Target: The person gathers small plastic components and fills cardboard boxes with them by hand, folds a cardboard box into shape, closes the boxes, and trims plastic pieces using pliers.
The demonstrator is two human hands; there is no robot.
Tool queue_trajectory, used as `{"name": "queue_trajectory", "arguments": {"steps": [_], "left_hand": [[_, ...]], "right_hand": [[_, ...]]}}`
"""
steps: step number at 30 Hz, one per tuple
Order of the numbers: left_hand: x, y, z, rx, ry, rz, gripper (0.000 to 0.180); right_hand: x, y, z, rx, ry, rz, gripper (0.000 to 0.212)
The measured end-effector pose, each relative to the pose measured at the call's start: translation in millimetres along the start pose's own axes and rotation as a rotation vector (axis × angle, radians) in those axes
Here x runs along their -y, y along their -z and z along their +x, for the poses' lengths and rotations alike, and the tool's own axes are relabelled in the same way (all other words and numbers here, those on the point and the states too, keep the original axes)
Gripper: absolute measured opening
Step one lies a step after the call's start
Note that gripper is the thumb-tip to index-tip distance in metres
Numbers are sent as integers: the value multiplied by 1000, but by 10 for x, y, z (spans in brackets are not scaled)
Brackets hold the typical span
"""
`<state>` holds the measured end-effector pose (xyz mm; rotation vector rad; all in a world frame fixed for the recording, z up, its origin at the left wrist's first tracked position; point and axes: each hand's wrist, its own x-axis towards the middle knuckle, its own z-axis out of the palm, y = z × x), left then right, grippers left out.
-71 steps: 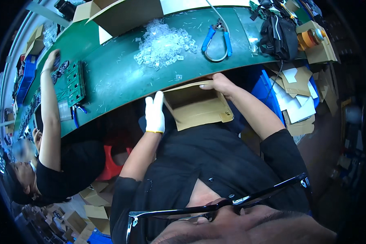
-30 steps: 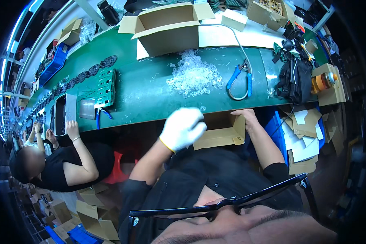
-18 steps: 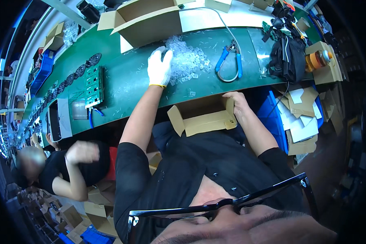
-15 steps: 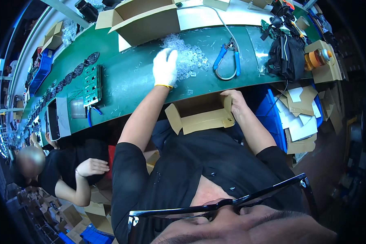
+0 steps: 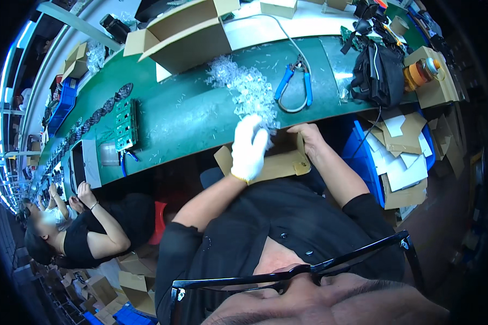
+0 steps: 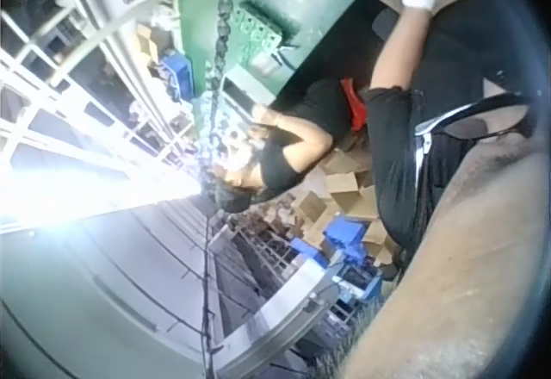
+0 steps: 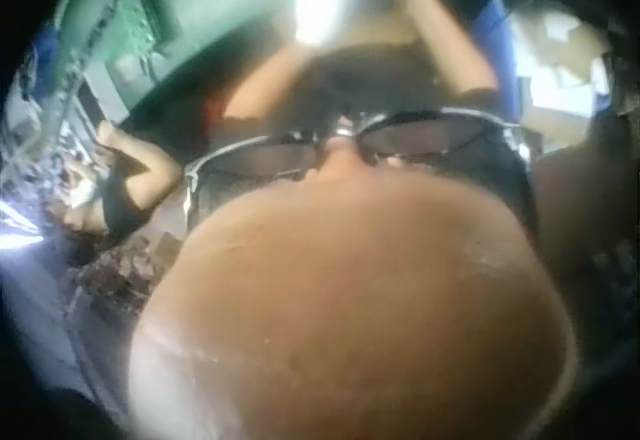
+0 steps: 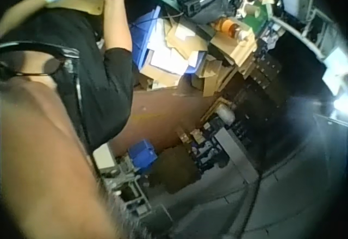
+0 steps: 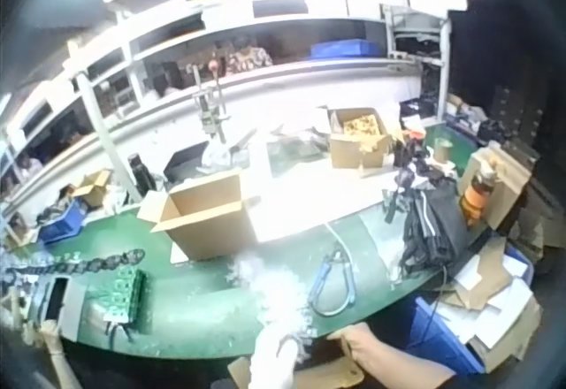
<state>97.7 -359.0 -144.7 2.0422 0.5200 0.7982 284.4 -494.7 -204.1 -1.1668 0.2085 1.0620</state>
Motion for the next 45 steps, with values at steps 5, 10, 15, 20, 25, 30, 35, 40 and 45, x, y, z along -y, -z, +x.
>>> {"name": "queue_trajectory", "arguments": {"steps": [5, 10, 15, 20, 25, 30, 35, 40, 45], "left_hand": [[-117, 370, 202, 91, -223, 90, 51], [319, 579, 1597, 141, -200, 502, 64], [657, 423, 2190, 220, -256, 743, 75], [551, 210, 1985, 369, -250, 745, 77], [316, 332, 1369, 437, -366, 507, 76], [92, 311, 1571, 378, -392, 639, 76], [64, 35, 1973, 543, -431, 722, 78], [-60, 47, 1631, 636, -502, 672, 58], [-336, 264, 1311, 633, -613, 488, 46]], "right_hand": [[-10, 36, -16, 17, 27, 21, 29], [-54, 102, 62, -39, -16, 27, 24], [-85, 87, 128, -62, -19, -12, 24], [-103, 151, 117, -54, -29, 18, 26], [-87, 145, 112, -56, -10, 5, 28], [-22, 135, 49, -10, -55, 30, 30], [-38, 94, 76, -32, -32, 14, 29], [-54, 94, 81, -81, -25, 2, 28], [-89, 186, 137, -9, 28, -12, 32]]}}
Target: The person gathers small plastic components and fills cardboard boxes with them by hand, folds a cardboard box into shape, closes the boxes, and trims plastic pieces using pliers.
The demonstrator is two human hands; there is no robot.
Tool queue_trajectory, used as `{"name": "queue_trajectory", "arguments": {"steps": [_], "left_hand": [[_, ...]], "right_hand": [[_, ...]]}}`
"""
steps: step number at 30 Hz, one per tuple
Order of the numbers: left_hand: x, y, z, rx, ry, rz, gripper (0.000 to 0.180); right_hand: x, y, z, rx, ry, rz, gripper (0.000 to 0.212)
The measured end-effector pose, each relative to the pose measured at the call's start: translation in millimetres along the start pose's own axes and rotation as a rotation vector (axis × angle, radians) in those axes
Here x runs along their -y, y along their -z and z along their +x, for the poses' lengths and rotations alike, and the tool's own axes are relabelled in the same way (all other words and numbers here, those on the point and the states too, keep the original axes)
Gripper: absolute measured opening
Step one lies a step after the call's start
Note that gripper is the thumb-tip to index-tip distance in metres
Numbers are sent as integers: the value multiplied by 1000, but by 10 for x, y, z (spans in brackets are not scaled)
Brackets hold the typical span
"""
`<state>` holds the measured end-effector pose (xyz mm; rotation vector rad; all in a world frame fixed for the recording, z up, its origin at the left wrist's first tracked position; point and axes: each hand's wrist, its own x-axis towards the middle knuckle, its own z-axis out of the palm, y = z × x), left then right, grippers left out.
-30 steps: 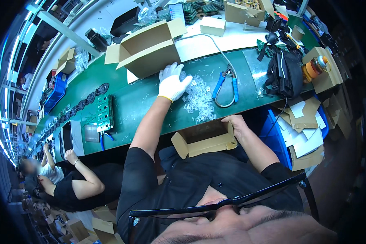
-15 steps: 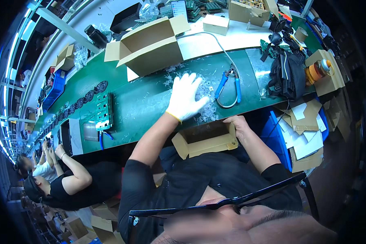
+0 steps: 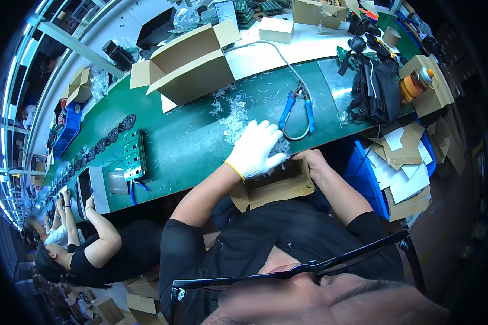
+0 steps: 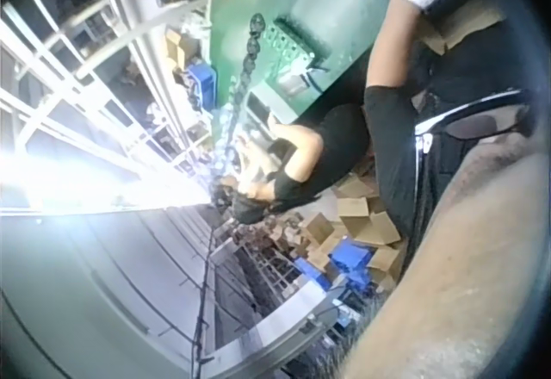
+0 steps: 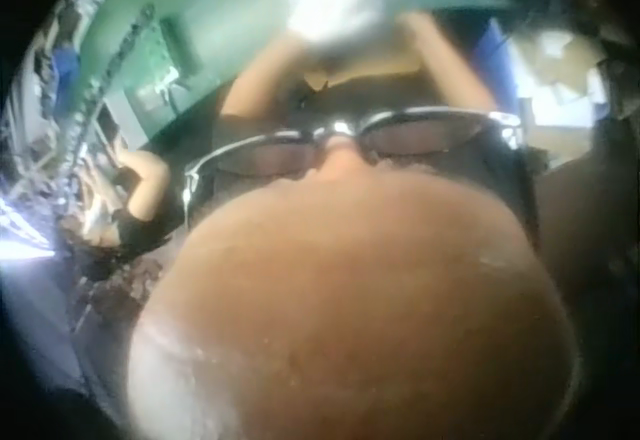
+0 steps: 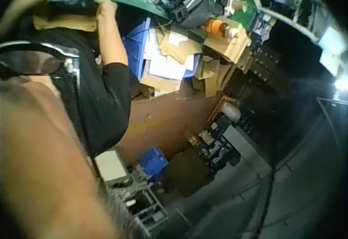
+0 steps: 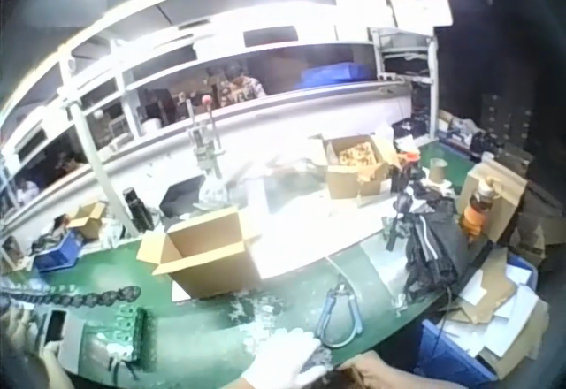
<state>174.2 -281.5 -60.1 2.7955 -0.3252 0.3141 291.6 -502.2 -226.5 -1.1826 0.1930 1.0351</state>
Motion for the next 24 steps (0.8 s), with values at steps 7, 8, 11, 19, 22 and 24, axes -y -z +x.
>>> {"name": "queue_trajectory", "arguments": {"steps": [7, 8, 11, 19, 22, 24], "left_hand": [[1081, 113, 238, -147, 504, 224, 61], [1201, 143, 297, -95, 528, 262, 61], [1405, 152, 367, -52, 537, 315, 61], [1075, -14, 368, -19, 507, 202, 57], [610, 82, 222, -23, 321, 120, 57], [503, 66, 121, -32, 227, 103, 56]], "right_hand": [[60, -94, -68, -29, -31, -26, 31], [58, -98, -70, -28, -22, -24, 31], [37, -88, -57, -35, -26, -7, 30], [-38, 3, 39, -18, -58, 23, 30], [-28, -19, 11, -19, -11, 5, 30], [32, -58, -32, -39, -46, 3, 31]]}}
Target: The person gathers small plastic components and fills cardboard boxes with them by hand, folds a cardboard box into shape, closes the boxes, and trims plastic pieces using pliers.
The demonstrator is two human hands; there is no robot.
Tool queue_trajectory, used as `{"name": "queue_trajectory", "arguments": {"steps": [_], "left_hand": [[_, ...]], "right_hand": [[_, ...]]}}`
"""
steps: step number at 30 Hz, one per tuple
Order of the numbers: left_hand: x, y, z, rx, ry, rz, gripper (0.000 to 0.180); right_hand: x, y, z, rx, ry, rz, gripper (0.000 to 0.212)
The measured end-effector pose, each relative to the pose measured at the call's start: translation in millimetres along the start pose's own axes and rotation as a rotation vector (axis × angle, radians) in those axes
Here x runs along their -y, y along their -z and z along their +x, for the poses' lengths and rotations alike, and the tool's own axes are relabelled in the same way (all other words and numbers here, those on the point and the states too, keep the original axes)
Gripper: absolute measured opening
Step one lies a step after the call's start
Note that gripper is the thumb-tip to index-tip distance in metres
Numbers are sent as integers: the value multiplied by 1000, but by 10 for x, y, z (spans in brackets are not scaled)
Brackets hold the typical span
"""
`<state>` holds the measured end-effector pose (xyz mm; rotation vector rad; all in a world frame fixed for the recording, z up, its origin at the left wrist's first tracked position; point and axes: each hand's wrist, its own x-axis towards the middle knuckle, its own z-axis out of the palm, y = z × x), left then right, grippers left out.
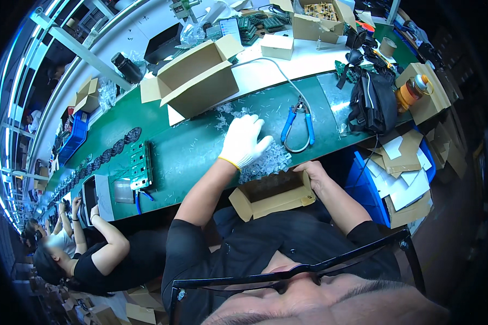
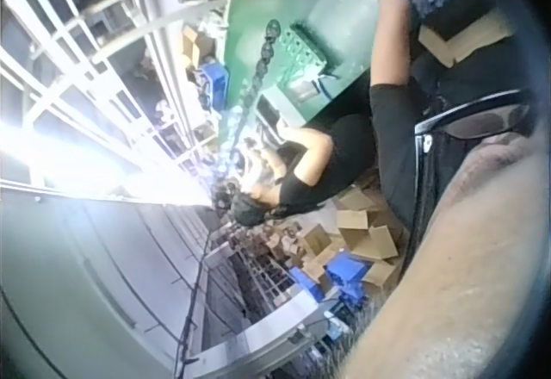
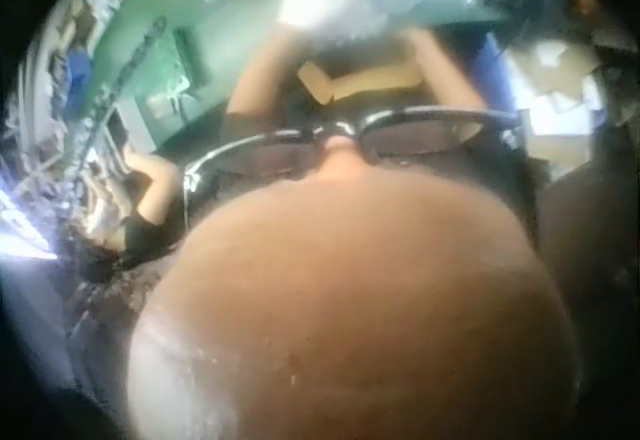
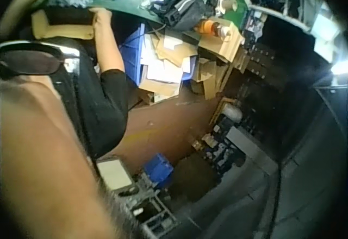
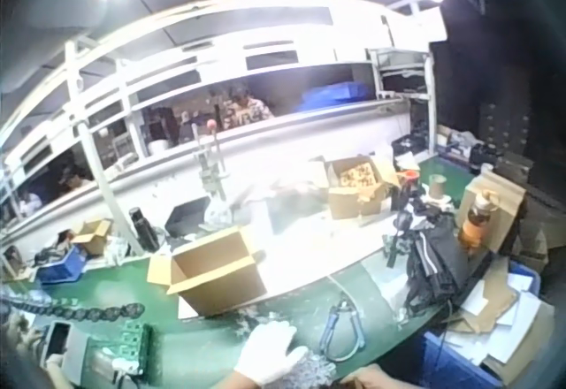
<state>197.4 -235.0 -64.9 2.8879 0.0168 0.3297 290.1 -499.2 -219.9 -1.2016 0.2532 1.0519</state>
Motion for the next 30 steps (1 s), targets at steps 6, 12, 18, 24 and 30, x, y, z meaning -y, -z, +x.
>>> {"name": "queue_trajectory", "arguments": {"steps": [6, 12, 18, 24, 30], "left_hand": [[657, -130, 86, -93, 322, 229, 79], [316, -67, 156, 86, 147, 125, 80], [-40, -23, -131, 127, -30, -19, 78], [218, -166, 66, -76, -128, 143, 80], [-215, 57, -370, 313, -138, -140, 87]], "right_hand": [[12, -45, -6, 28, 1, -1, 32], [-11, 18, -6, 21, -7, 28, 31], [-30, 31, 40, 9, -27, 36, 31], [61, -65, -30, 17, -59, -4, 32], [50, -63, -86, 5, -32, 23, 32]]}}
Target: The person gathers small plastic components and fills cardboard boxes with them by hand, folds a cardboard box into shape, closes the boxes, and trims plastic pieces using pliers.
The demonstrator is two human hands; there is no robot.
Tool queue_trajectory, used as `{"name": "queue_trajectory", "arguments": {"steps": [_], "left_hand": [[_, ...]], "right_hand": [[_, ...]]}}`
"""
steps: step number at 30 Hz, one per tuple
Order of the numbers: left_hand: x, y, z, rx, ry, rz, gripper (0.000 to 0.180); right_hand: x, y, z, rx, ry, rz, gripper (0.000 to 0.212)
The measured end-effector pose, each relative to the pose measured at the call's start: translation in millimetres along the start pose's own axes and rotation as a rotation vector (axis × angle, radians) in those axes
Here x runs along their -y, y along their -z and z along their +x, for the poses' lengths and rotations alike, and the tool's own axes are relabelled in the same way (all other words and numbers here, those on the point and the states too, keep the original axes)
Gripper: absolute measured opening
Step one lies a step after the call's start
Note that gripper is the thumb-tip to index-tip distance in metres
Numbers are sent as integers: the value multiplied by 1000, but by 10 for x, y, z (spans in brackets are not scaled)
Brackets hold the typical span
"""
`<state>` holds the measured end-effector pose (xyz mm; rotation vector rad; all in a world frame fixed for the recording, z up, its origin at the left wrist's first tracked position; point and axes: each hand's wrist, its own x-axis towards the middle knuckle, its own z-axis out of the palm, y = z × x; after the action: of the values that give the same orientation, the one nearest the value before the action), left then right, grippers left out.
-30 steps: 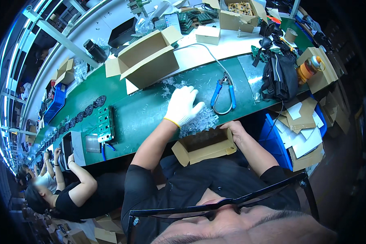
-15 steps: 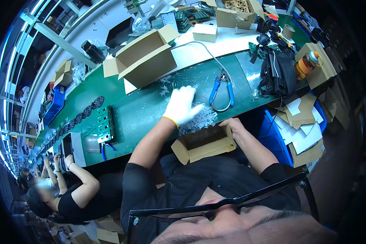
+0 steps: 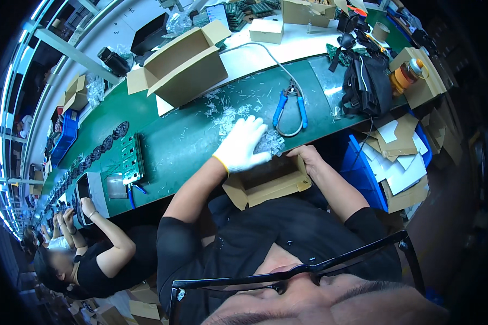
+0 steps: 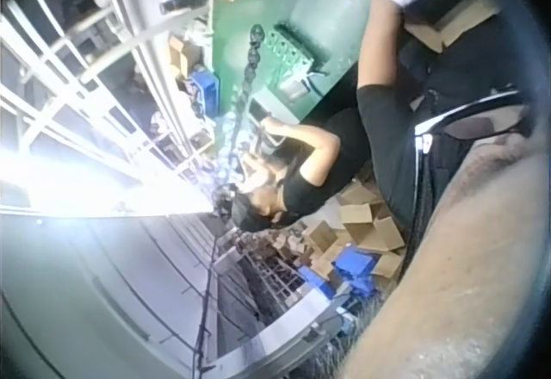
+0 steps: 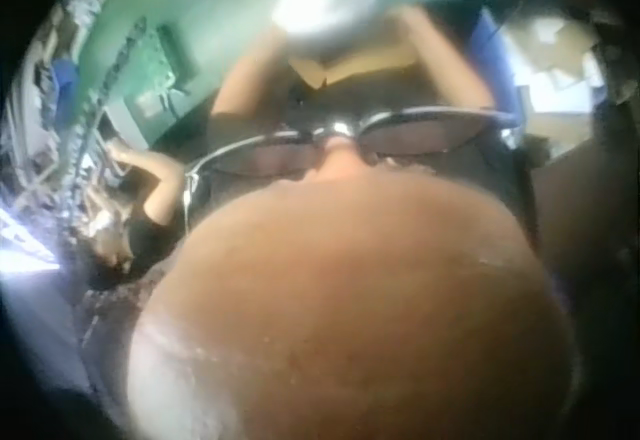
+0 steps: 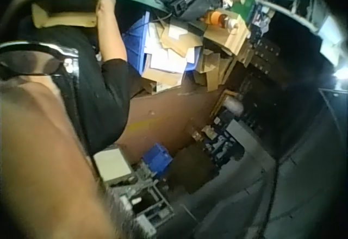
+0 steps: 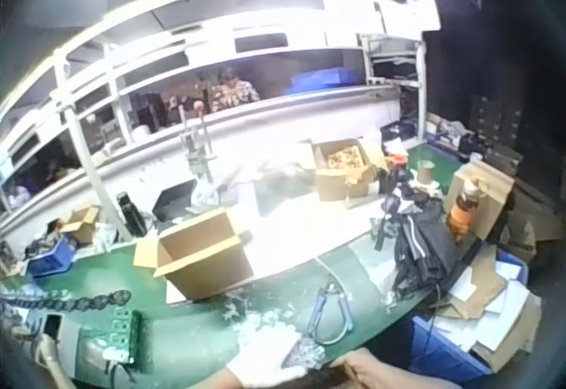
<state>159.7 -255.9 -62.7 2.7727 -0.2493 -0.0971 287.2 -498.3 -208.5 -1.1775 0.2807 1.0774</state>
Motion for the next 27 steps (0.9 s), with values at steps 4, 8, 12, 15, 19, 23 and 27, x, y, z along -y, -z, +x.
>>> {"name": "queue_trajectory", "arguments": {"steps": [4, 8, 12, 15, 19, 23, 27], "left_hand": [[-267, -126, -342, 0, -72, -63, 87], [-473, -264, -506, -55, -295, -150, 84], [-493, -132, -350, -141, -236, -171, 70], [-303, -172, -33, -300, 16, -14, 71], [-428, -144, 82, -113, 28, 9, 75], [-542, -224, -195, -184, -161, -21, 67], [-615, -257, -533, -180, -372, -41, 72]], "right_hand": [[41, -12, -30, 7, -35, -46, 33], [-40, 79, 77, 4, -35, -23, 33], [57, -69, -70, 0, -24, -23, 32], [70, -66, -87, 21, -42, -14, 31], [-19, 13, 24, 53, 23, 11, 32], [-24, 60, 26, 23, 18, 6, 33], [23, 20, -18, 34, -42, -15, 32]]}}
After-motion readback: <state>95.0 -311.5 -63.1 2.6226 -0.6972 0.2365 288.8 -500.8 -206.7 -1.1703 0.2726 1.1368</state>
